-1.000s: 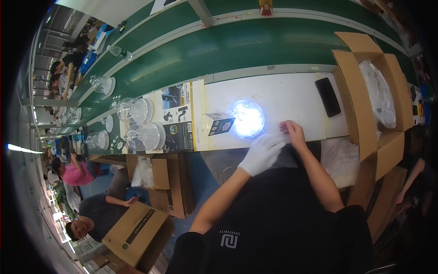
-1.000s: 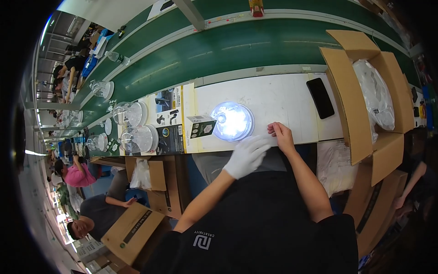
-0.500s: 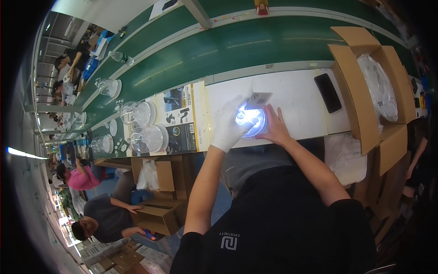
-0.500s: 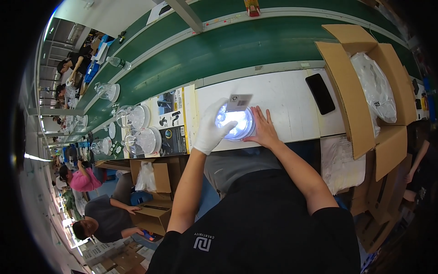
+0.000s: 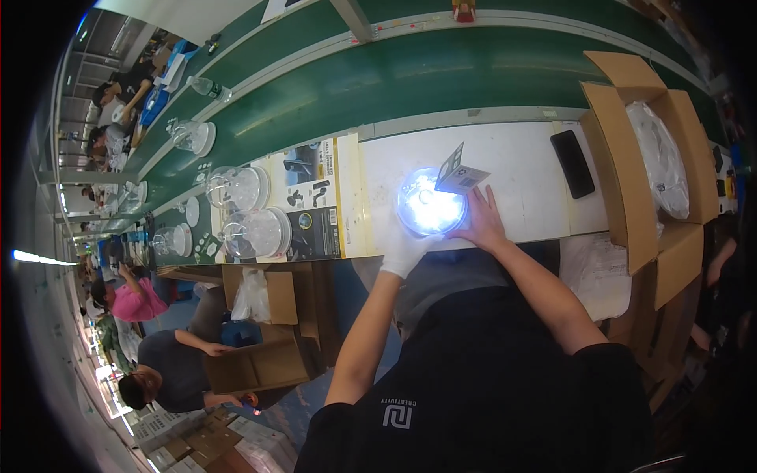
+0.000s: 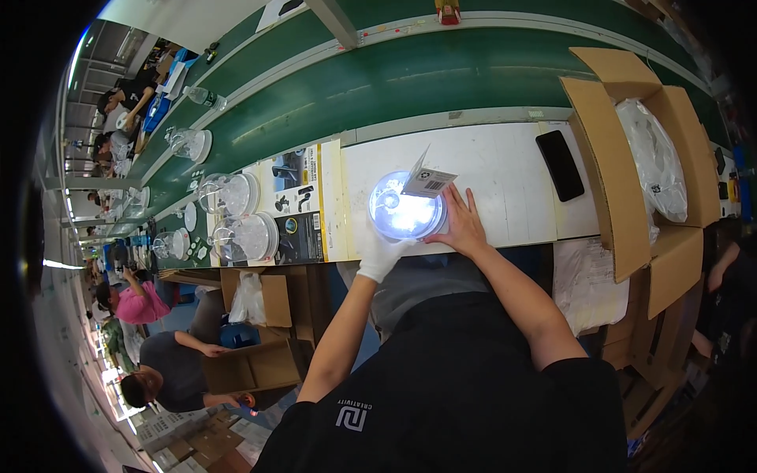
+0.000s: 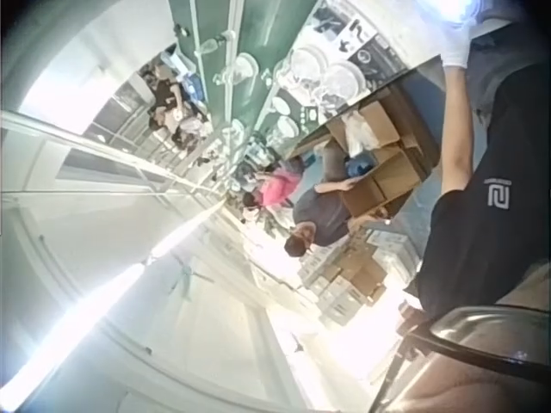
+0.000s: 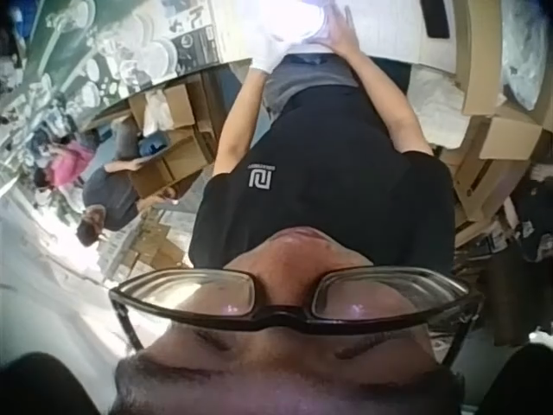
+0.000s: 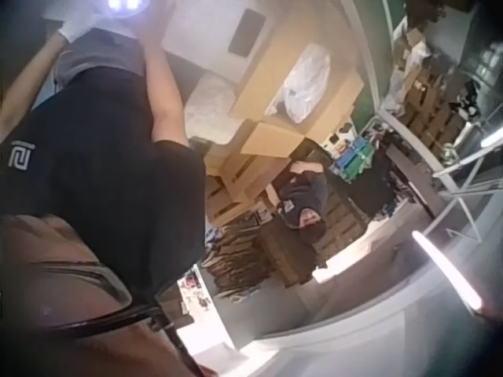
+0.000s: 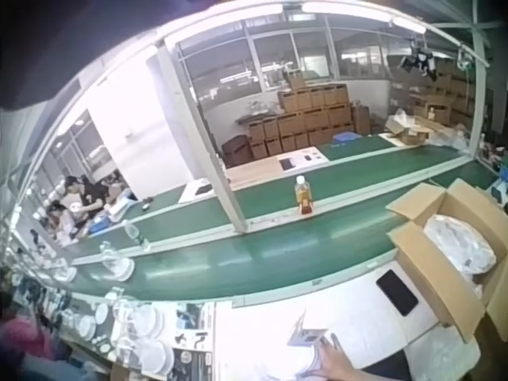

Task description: Assembling and packing glowing LED light fixtures into boxes at a factory workstation.

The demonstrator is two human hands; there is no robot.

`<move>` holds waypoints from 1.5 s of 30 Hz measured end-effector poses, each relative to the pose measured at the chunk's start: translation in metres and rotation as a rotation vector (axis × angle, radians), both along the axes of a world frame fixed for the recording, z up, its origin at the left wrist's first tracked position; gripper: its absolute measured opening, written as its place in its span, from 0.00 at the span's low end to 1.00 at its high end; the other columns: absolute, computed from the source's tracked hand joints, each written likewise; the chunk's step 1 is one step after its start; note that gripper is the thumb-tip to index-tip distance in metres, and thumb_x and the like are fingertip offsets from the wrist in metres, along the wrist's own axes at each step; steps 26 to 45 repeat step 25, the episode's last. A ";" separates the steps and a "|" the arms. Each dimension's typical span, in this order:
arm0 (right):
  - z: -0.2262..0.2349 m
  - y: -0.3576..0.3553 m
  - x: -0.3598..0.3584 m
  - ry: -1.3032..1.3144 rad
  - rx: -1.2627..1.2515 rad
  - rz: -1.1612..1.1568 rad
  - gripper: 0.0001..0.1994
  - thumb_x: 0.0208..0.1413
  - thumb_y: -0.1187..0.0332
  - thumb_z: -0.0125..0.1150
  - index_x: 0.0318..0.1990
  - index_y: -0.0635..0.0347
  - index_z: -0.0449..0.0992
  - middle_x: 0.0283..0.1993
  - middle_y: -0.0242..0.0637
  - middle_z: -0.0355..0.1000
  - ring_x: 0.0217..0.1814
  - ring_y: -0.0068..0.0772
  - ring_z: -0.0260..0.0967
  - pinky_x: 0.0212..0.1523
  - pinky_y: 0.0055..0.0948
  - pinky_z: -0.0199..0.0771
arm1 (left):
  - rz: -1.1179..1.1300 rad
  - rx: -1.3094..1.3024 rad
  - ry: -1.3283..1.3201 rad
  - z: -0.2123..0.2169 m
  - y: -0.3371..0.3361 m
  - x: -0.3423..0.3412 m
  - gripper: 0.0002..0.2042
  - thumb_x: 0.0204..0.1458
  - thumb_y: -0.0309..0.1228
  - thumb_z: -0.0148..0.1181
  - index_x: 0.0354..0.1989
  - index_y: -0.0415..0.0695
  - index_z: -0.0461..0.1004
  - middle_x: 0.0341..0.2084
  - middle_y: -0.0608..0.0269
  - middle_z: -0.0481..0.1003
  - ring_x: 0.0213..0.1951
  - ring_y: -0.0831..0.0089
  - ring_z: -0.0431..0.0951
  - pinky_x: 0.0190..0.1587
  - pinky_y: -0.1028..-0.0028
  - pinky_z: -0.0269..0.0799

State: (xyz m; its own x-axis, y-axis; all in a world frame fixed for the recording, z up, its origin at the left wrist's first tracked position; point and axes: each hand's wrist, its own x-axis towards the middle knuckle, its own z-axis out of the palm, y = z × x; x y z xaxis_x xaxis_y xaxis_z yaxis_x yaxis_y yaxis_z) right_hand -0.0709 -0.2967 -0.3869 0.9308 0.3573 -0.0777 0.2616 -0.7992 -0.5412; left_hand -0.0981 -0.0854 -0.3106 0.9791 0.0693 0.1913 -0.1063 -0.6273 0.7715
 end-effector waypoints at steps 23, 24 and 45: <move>0.001 -0.003 -0.005 -0.076 0.012 -0.038 0.67 0.31 0.34 0.75 0.75 0.61 0.45 0.76 0.45 0.52 0.82 0.41 0.40 0.79 0.52 0.28 | 0.195 0.002 -0.227 -0.009 -0.012 -0.027 0.38 0.50 0.37 0.63 0.70 0.38 0.57 0.63 0.40 0.64 0.62 0.45 0.67 0.70 0.52 0.55; -0.002 -0.006 -0.005 -0.083 0.006 -0.038 0.67 0.31 0.34 0.75 0.75 0.61 0.45 0.76 0.46 0.51 0.82 0.41 0.40 0.79 0.52 0.28 | -0.078 0.262 -0.359 0.015 -0.014 -0.027 0.40 0.52 0.37 0.61 0.73 0.42 0.50 0.65 0.45 0.63 0.66 0.47 0.63 0.69 0.43 0.50; -0.006 -0.009 -0.004 -0.093 -0.001 -0.037 0.66 0.32 0.33 0.74 0.75 0.61 0.45 0.77 0.47 0.50 0.82 0.41 0.41 0.79 0.52 0.28 | -0.352 0.518 -0.492 0.048 -0.019 -0.025 0.42 0.54 0.36 0.59 0.76 0.46 0.44 0.67 0.50 0.63 0.69 0.50 0.60 0.69 0.34 0.45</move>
